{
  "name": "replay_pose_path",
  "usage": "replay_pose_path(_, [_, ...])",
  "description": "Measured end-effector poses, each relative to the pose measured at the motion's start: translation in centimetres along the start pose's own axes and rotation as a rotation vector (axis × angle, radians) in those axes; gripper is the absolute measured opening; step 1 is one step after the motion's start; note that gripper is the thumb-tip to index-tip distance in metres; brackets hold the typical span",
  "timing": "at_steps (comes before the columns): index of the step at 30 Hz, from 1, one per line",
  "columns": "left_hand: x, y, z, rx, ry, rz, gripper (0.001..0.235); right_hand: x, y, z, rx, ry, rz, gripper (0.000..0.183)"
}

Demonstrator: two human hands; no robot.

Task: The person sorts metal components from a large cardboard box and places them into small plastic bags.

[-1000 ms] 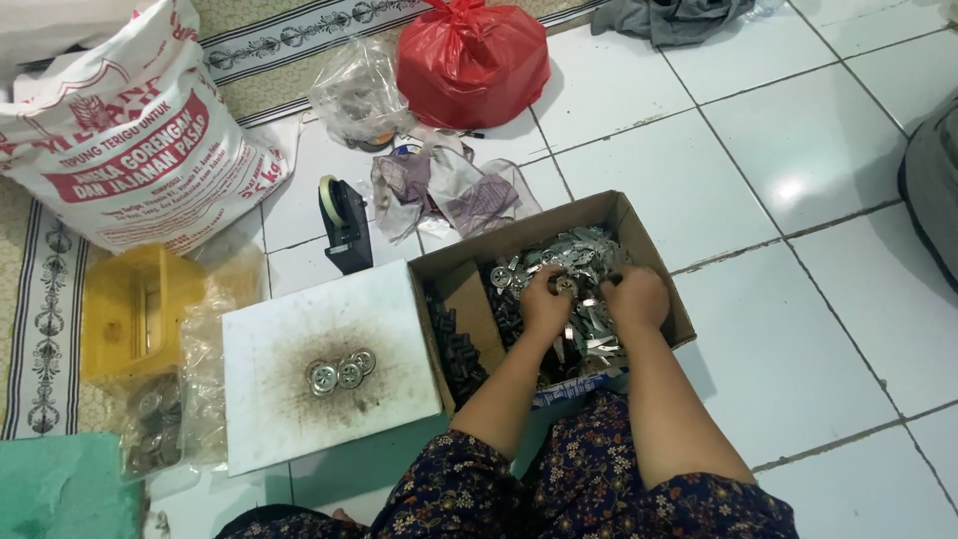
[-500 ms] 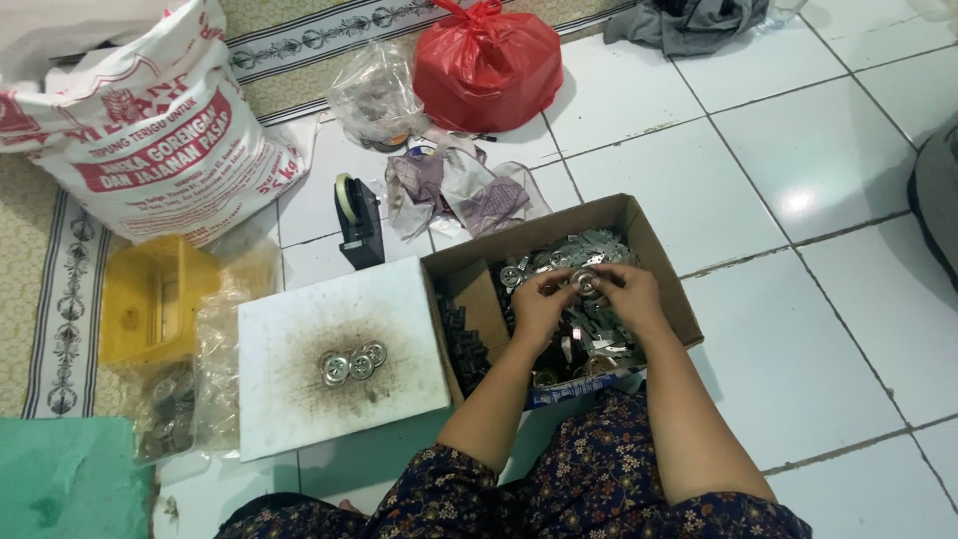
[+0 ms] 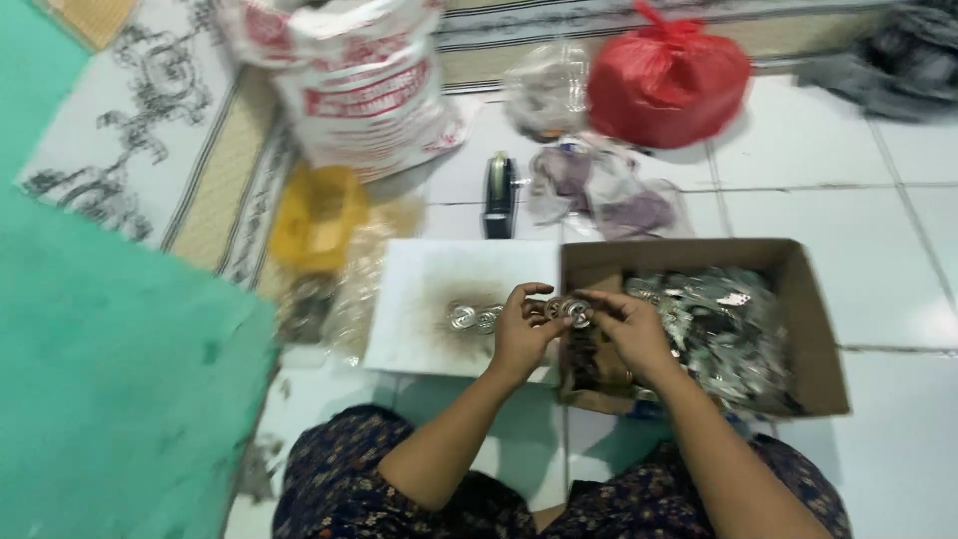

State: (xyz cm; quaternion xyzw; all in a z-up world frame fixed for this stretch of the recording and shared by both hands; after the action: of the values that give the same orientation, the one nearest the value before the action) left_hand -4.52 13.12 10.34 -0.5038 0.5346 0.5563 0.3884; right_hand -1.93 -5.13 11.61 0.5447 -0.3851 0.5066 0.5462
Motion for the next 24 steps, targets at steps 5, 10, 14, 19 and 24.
replay_pose_path(5, [0.5, 2.4, 8.7, -0.184, -0.147, 0.035, 0.06, -2.7, -1.3, -9.1, 0.121, 0.074, 0.067, 0.035])
replay_pose_path(10, [2.3, 1.9, 13.0, -0.268, -0.195, 0.067, 0.046, -2.1, -1.0, -13.7, 0.103, 0.287, 0.078, 0.035])
replay_pose_path(14, [0.4, 2.8, 14.1, -0.371, -0.584, -0.189, 0.033, -0.9, 0.5, -14.0, -0.002, 0.489, 0.223, 0.034])
replay_pose_path(19, [1.8, 1.8, 15.3, -0.401, -0.745, -0.269, 0.027, -2.7, 1.5, -13.2, -0.075, 0.667, 0.346, 0.034])
replay_pose_path(24, [0.7, 2.6, 13.5, -0.369, -0.733, -0.33, 0.026, -2.6, 2.0, -12.9, -0.036, 0.621, 0.318, 0.034])
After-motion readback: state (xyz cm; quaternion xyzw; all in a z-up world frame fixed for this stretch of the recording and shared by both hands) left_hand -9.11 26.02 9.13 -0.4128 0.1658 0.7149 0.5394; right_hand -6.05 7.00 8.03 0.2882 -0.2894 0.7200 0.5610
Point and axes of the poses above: each hand's wrist, its own y-axis away from the middle knuckle, its own z-axis out of the back of the hand, x = y × z, the point moved 1 cm from there along -y, towards the middle knuckle, and after that the axes turned 3 degrees about -z, right-handed, at the moved point
